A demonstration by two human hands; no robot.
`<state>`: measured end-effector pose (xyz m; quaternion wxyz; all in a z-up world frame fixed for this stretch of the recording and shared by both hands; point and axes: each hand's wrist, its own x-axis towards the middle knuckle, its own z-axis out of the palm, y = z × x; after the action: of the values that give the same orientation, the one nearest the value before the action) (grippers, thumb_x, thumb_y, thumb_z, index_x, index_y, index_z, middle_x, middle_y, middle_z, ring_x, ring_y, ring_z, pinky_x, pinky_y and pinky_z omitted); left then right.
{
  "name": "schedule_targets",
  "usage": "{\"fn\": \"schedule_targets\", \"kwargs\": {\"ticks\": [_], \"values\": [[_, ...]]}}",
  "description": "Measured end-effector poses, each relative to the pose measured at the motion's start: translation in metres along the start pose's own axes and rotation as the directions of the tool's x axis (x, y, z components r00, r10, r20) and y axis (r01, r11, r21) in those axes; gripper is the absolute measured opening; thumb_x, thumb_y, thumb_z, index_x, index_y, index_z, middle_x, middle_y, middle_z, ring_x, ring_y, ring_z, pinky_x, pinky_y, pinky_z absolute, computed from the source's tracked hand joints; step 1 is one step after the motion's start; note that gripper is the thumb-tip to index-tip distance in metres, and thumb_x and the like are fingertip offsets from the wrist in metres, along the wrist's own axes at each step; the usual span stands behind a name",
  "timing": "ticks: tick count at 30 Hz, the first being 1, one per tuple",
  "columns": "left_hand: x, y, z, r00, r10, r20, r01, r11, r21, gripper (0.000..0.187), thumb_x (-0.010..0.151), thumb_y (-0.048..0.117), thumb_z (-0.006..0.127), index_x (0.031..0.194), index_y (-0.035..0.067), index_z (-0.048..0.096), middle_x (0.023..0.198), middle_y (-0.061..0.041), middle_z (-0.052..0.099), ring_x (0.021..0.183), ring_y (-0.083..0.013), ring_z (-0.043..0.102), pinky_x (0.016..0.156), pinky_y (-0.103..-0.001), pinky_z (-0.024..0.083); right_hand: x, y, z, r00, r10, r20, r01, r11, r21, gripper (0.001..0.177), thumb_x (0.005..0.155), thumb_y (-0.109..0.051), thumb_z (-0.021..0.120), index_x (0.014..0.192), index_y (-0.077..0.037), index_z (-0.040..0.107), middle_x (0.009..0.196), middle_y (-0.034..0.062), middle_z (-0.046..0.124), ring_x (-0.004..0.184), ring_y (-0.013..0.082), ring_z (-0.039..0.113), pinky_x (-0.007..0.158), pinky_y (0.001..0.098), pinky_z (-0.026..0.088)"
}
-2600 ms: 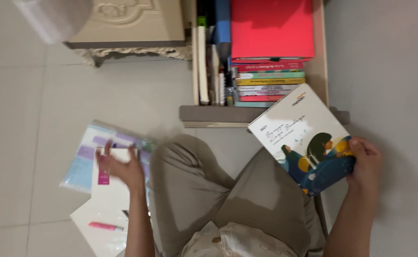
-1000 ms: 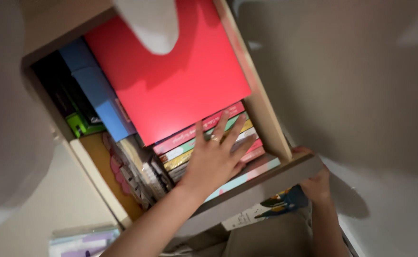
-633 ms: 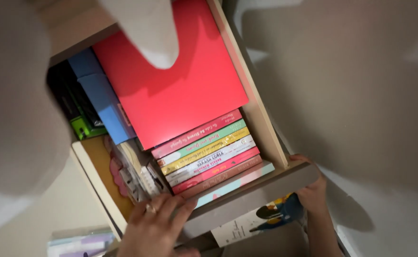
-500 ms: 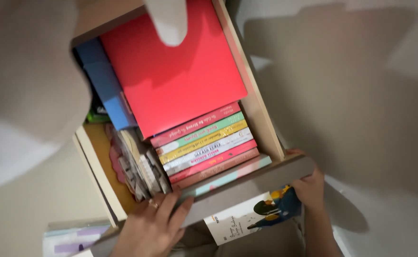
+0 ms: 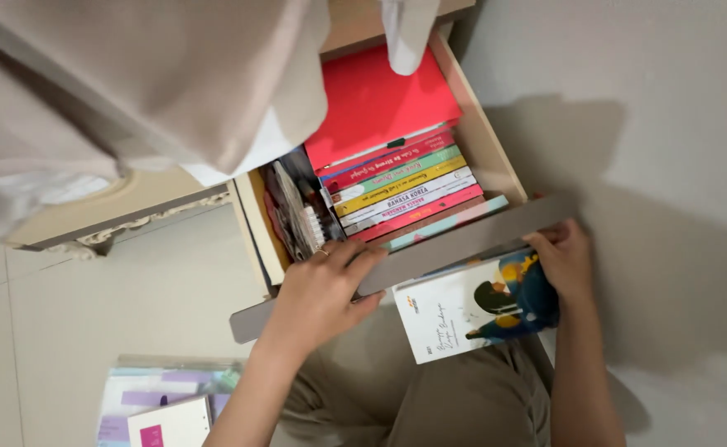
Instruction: Organize books, folders, and notebooks in a dresser drawer.
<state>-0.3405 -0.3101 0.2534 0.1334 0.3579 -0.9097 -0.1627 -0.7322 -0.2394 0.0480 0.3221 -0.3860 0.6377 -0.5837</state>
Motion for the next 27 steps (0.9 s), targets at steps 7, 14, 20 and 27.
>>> {"fn": "schedule_targets", "kwargs": {"ticks": [7,14,20,27], "values": [[-0.019,-0.005,-0.02,0.982,0.046,-0.183,-0.072,0.988,-0.136,0.051,0.082,0.037,0.078,0.124,0.01,0.068,0.123,-0.008,0.068,0.104,-0.0303,0.068,0.083,-0.041,0.056,-0.084,-0.124,-0.005,0.975,0.004,-0.221,-0.068,0.956,-0.285,0.076,0.084,-0.007,0.082,0.153,-0.007,0.05,0.089,0.0104,0.069,0.079,0.0115,0.063,0.071,0.0242,0.05],[-0.025,-0.022,-0.043,0.955,-0.297,-0.003,0.259,0.84,-0.477,0.03,0.094,0.026,0.068,0.121,0.013,0.071,0.109,-0.008,0.071,0.096,-0.0273,0.071,0.083,-0.038,0.058,-0.047,-0.141,-0.07,0.899,-0.331,-0.288,0.255,0.928,-0.27,0.011,0.107,0.0,0.063,0.114,-0.005,0.057,0.106,0.0017,0.061,0.089,0.008,0.06,0.082,0.0238,0.049],[-0.021,-0.05,-0.034,0.929,-0.185,-0.319,0.102,0.96,-0.26,0.023,0.096,0.015,0.065,0.117,0.012,0.074,0.114,-0.011,0.072,0.111,-0.0339,0.066,0.093,-0.042,0.053,0.072,-0.211,-0.005,0.905,-0.387,-0.176,0.365,0.92,-0.143,0.014,0.112,-0.017,0.067,0.108,-0.007,0.059,0.097,-0.0015,0.059,0.086,0.0066,0.054,0.081,0.0236,0.047],[-0.002,-0.077,-0.008,0.814,-0.289,-0.504,0.372,0.926,0.07,0.052,0.088,0.022,0.069,0.137,0.005,0.062,0.137,-0.011,0.057,0.132,-0.0356,0.051,0.106,-0.057,0.041,0.188,-0.211,0.116,0.853,-0.344,0.393,0.518,0.65,-0.556,0.028,0.099,-0.033,0.082,0.097,-0.005,0.076,0.079,0.0087,0.069,0.069,0.0121,0.06,0.064,0.0309,0.048]]}}
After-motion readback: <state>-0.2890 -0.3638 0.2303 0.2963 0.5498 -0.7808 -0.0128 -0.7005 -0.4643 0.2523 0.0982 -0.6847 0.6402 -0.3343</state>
